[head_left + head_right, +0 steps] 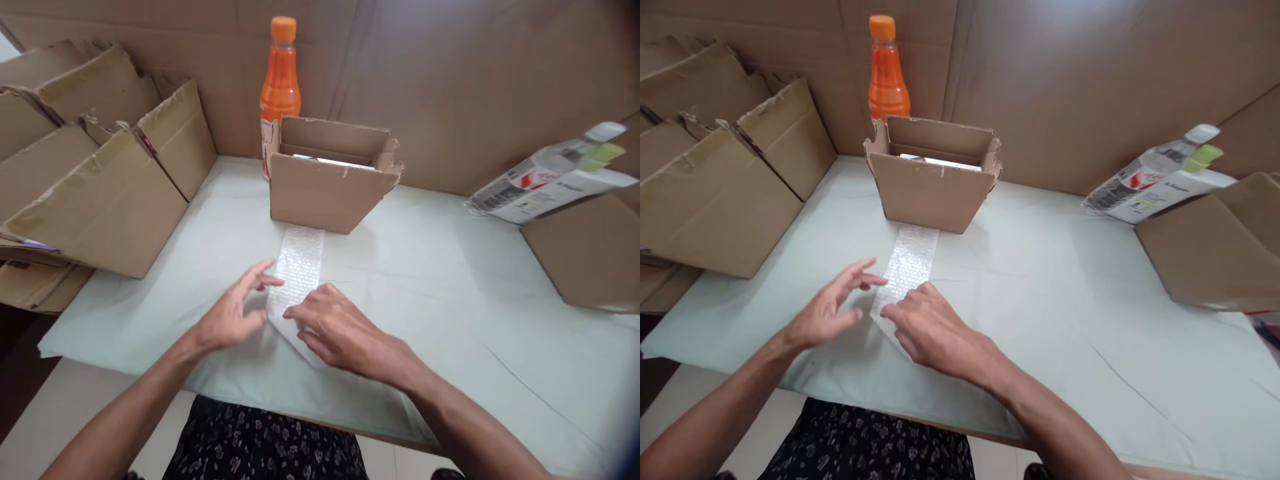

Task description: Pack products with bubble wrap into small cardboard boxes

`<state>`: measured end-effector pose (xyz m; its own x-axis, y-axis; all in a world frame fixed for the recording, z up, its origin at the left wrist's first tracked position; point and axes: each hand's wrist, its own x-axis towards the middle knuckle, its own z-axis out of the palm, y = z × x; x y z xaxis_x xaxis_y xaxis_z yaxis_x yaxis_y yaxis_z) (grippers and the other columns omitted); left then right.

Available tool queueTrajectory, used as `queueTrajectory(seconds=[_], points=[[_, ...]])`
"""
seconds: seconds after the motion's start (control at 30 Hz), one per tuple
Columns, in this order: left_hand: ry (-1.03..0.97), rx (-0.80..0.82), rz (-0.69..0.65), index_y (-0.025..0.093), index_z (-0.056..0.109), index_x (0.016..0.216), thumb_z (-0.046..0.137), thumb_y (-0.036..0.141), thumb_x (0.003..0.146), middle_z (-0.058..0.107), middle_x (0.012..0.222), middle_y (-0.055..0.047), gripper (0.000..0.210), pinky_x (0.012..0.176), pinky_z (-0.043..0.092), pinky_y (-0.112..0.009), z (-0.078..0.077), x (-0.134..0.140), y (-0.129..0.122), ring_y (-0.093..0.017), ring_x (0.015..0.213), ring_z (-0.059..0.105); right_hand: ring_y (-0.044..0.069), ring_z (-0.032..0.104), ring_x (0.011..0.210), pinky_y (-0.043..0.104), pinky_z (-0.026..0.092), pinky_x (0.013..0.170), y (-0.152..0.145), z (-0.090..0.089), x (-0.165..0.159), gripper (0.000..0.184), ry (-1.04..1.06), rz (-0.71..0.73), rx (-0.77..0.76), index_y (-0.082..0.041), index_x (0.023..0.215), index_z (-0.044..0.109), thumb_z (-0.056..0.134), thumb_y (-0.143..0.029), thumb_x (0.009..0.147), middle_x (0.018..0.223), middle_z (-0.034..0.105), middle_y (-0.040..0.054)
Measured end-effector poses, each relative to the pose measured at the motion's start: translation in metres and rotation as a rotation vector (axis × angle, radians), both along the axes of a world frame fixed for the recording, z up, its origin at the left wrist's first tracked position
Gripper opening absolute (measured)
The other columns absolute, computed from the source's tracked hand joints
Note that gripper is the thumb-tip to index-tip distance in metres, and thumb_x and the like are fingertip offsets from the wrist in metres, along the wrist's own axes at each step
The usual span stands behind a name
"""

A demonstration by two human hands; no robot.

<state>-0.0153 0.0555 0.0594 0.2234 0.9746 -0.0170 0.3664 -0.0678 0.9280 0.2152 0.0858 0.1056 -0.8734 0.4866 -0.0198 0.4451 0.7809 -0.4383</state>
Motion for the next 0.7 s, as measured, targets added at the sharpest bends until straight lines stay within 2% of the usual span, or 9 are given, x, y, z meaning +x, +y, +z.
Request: queueTrajectory(seconds=[0.07,0.17,0.23,0.33,0.43,0.53,0.63,0.7], points=[[-0.006,-0.024,-0.009,0.021,0.04,0.153,0.061,0.023,0.082,0.065,0.139,-0.012,0.075,0.109,0.048,-0.041,-0.005,0.008,-0.019,-0.025,0.124,0.062,0.019,0.063,0.086,0.036,0.041,0.089,0.017,-0.003,-0.004,0.029,0.059,-0.036,-0.024,-0.02,0.118,0.068,0.059,-0.011,0.092,0.09,0.073,0.0048],[0.061,0.006,0.176,0.019,0.048,0.147,0.056,0.027,0.087,0.065,0.137,-0.012,0.061,0.104,0.05,-0.038,-0.019,0.023,-0.021,-0.024,0.116,0.065,0.022,0.067,0.096,0.037,0.047,0.09,0.036,-0.015,-0.004,0.045,0.193,-0.253,-0.072,-0.023,0.137,0.057,0.064,-0.022,0.092,0.106,0.075,0.006],[0.139,0.021,0.272,0.017,0.046,0.148,0.055,0.027,0.088,0.069,0.124,-0.011,0.062,0.099,0.052,-0.038,-0.028,0.027,-0.013,-0.023,0.108,0.067,0.023,0.07,0.098,0.037,0.052,0.085,0.038,-0.026,0.004,0.055,0.264,-0.424,-0.09,-0.023,0.145,0.049,0.065,-0.028,0.093,0.118,0.073,0.0086],[0.282,0.059,0.295,0.018,0.044,0.151,0.056,0.024,0.085,0.071,0.1,-0.006,0.067,0.095,0.053,-0.039,-0.039,0.025,-0.005,-0.023,0.098,0.067,0.025,0.071,0.102,0.041,0.055,0.085,0.02,-0.041,0.021,0.045,0.309,-0.554,0.027,-0.022,0.14,0.053,0.059,-0.031,0.097,0.127,0.07,0.0132],[0.391,0.141,0.314,0.018,0.043,0.151,0.056,0.024,0.085,0.07,0.096,-0.005,0.067,0.092,0.053,-0.04,-0.048,0.024,-0.004,-0.025,0.094,0.066,0.028,0.068,0.112,0.046,0.053,0.094,-0.013,-0.051,0.027,0.033,0.313,-0.449,0.155,-0.02,0.13,0.06,0.056,-0.026,0.098,0.124,0.071,0.0146],[0.455,0.179,0.333,0.015,0.041,0.152,0.054,0.024,0.087,0.07,0.097,-0.007,0.066,0.091,0.053,-0.041,-0.055,0.025,-0.005,-0.025,0.093,0.065,0.03,0.064,0.117,0.046,0.052,0.094,-0.039,-0.062,0.015,0.036,0.228,-0.278,0.187,-0.017,0.131,0.06,0.058,-0.025,0.096,0.134,0.066,0.0168],[0.495,0.232,0.336,0.014,0.042,0.151,0.054,0.025,0.089,0.07,0.103,-0.011,0.064,0.093,0.053,-0.044,-0.055,0.023,-0.005,-0.027,0.097,0.065,0.033,0.06,0.118,0.048,0.05,0.092,-0.042,-0.074,0.0,0.045,0.093,-0.229,0.215,-0.013,0.135,0.058,0.063,-0.03,0.094,0.139,0.062,0.0201],[0.5,0.337,0.328,0.014,0.045,0.148,0.056,0.028,0.092,0.068,0.118,-0.015,0.059,0.098,0.052,-0.046,-0.051,0.018,-0.008,-0.029,0.109,0.064,0.031,0.062,0.113,0.046,0.049,0.09,-0.035,-0.08,-0.006,0.035,0.052,-0.216,0.253,-0.013,0.129,0.063,0.058,-0.026,0.098,0.134,0.066,0.0183]])
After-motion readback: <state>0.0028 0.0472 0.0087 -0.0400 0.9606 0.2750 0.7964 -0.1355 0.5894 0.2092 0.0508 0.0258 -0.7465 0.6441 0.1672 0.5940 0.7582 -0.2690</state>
